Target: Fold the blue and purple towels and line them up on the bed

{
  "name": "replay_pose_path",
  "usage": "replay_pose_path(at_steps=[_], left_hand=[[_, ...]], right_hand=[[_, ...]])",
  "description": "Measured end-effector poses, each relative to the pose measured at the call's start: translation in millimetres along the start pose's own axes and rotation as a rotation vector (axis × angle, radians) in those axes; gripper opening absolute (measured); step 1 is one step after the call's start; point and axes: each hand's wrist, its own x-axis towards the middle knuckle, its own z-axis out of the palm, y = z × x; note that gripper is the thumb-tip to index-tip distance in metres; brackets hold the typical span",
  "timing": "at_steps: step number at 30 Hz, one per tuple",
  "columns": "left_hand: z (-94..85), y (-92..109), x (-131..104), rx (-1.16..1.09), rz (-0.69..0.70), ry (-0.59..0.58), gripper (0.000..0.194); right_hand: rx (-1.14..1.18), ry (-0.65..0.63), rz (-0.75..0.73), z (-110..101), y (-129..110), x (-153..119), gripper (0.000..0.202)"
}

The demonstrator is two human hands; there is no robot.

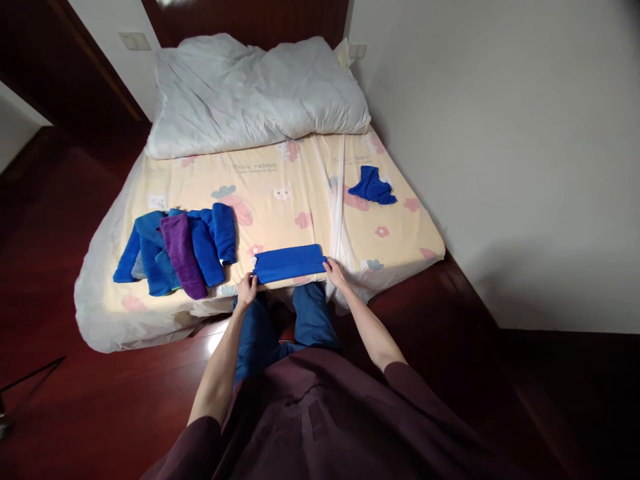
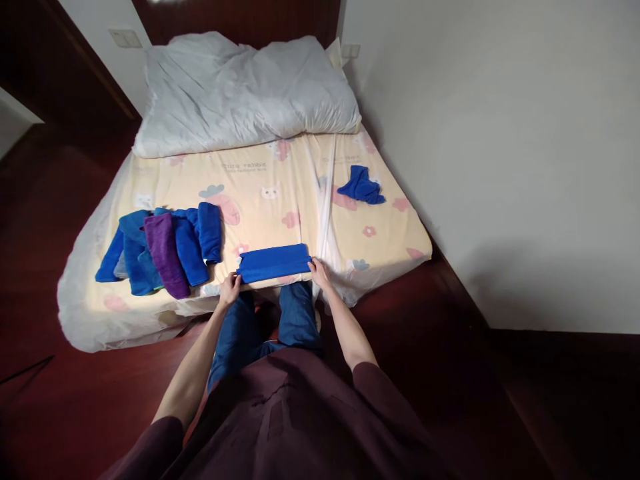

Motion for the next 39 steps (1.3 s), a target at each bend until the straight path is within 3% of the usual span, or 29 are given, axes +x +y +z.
replay_pose_path(at_steps=[12,20,29,36,39], left_hand=[[-1.3,-7,-4,-0.016,0.040,0.024,0.034],[0.8,-11,-3,-0.017,0.067,0.019,0.033],[-0.1,-11,-9,0.011,0.096,0.020,0.033],[1.1,-3,-11,0.005,0.091,0.045,0.034],[-0.4,3,-16,0.003,0.109,0.113,0.040]], right_hand=[[-0.001,-0.068,0.031,-7,-2,-1,0.025],[0.120,-0.062,0.000,-9,-1,-6,0.029],[0.096,-0.055,-0.002,-7,5,-7,0.029],[0.015,0.032,0.006,-2,1,-14,0.028],[-0.056,0.077,-0.026,-3,-6,-19,0.043]])
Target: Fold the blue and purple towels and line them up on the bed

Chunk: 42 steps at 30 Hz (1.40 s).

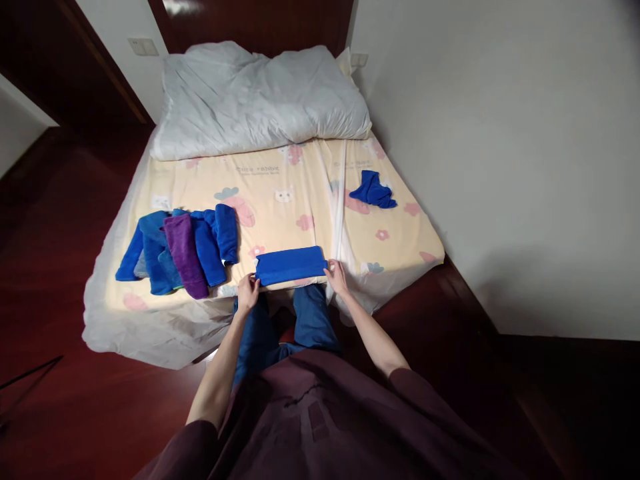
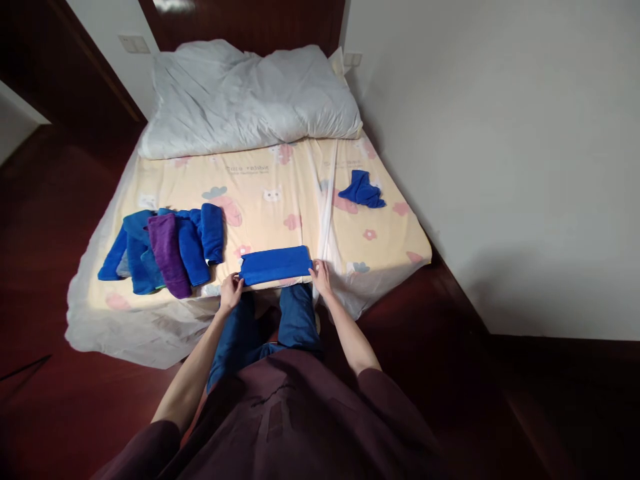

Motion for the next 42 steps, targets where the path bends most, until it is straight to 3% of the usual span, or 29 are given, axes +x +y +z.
replay_pose_path(at_steps=[4,11,19,28,42], left_hand=[[-5.8,10,-7,0.068,0.125,0.059,0.045],[-3.8,25,-7,0.112,0.453,-0.141,0.050],[12.8,20,1,0.227,0.359,-0.247,0.074],[12.1,22,12,0.252,0.335,-0.239,0.069],[0.9,17,-32,0.279,0.393,-0.244,0.070]], right_hand=[[-0.169,-0.039,-0.166,-9,-16,-6,0.051],[-0.251,-0.195,-0.370,-11,-34,-9,0.050],[-0.274,-0.300,-0.345,2,-18,2,0.059],[-0.345,-0.268,-0.289,9,-25,8,0.071],[-0.339,-0.290,-0.357,-3,-13,-32,0.071]])
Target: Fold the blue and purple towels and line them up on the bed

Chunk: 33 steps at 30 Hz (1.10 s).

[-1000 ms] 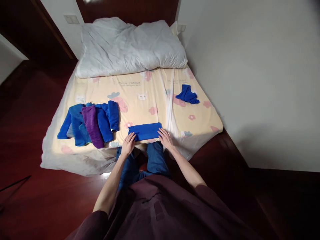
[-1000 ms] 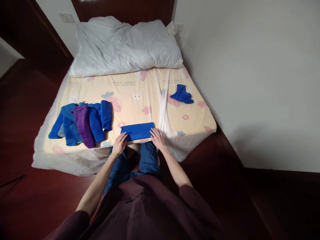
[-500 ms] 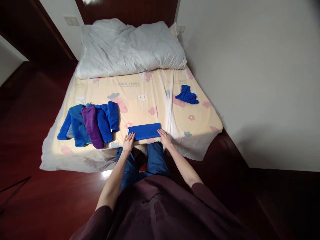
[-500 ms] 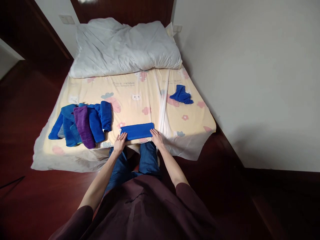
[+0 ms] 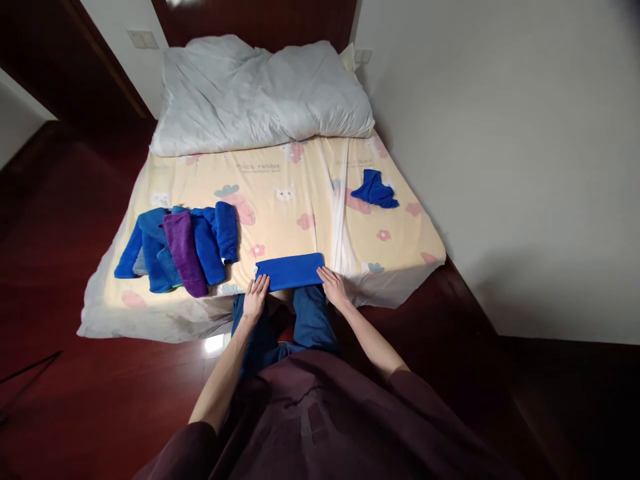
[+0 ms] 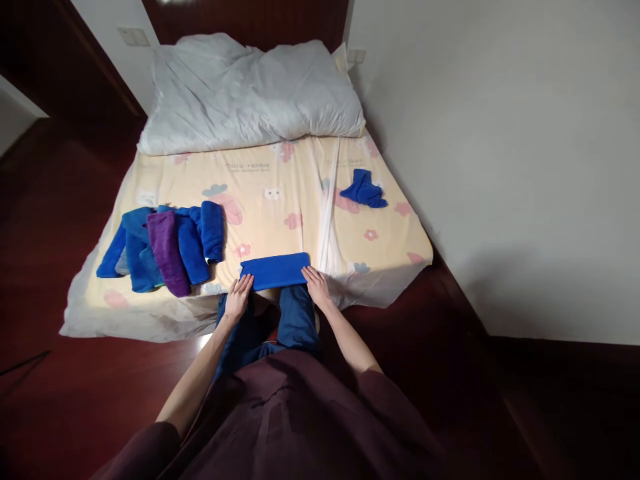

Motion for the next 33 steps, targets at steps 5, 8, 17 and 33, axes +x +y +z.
replay_pose_path(at_steps=[5,8,17,33], left_hand=[[-1.6,0,1,-0.050,-0.029,0.016,0.071],[-2.5,-8,5,-0.124,-0.031,0.019,0.073],[-5.8,-30,11,-0.465,-0.203,0.083,0.049],[-5.7,-33,29,-0.578,-0.500,0.212,0.059]], right_hand=[[0.106,0.061,0.038,-2,4,4,0.069],[0.216,0.081,0.101,-3,13,14,0.065],[0.551,0.163,0.325,10,29,30,0.028],[0.498,0.170,0.438,5,22,46,0.044]])
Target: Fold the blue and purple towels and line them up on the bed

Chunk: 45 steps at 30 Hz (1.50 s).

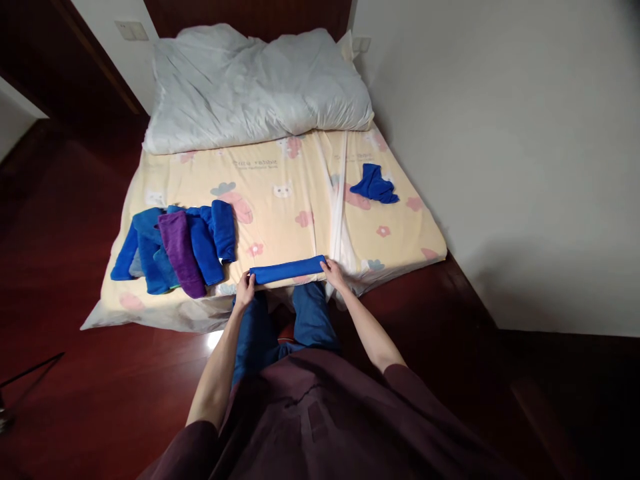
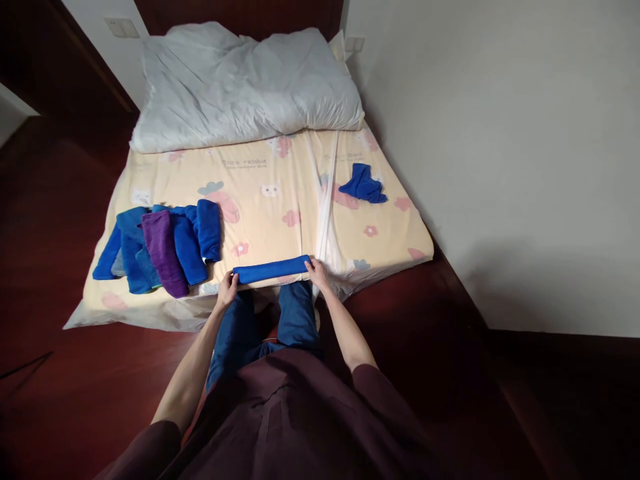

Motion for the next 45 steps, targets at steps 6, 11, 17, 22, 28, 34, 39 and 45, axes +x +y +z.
replay_pose_path(at_steps=[6,11,17,22,28,34,39,45], left_hand=[[0.3,0,-1,0.006,-0.016,0.005,0.054],[0.0,0,-2,0.012,-0.007,0.007,0.053],[0.5,-1,-1,0.031,-0.010,0.005,0.049],[0.5,8,-10,0.188,0.087,0.081,0.054],[24.0,48,-36,0.498,0.529,-0.033,0.057],[45.4,46,-34,0.603,0.528,-0.126,0.062],[28.7,23,-25,0.605,0.471,-0.107,0.065],[7.2,4,-50,0.338,0.309,0.020,0.067]], right_hand=[[-0.011,-0.003,0.007,-1,-3,-1,0.043],[-0.042,0.008,0.008,0,-2,-2,0.040],[-0.087,-0.015,0.014,-2,-4,-2,0.039],[-0.279,0.085,-0.044,0,-20,-15,0.046],[-0.567,-0.069,-0.404,22,-59,-46,0.057],[-0.650,-0.234,-0.462,42,-60,-49,0.058],[-0.671,-0.203,-0.376,22,-35,-41,0.059],[-0.562,-0.153,-0.340,3,-33,-32,0.050]])
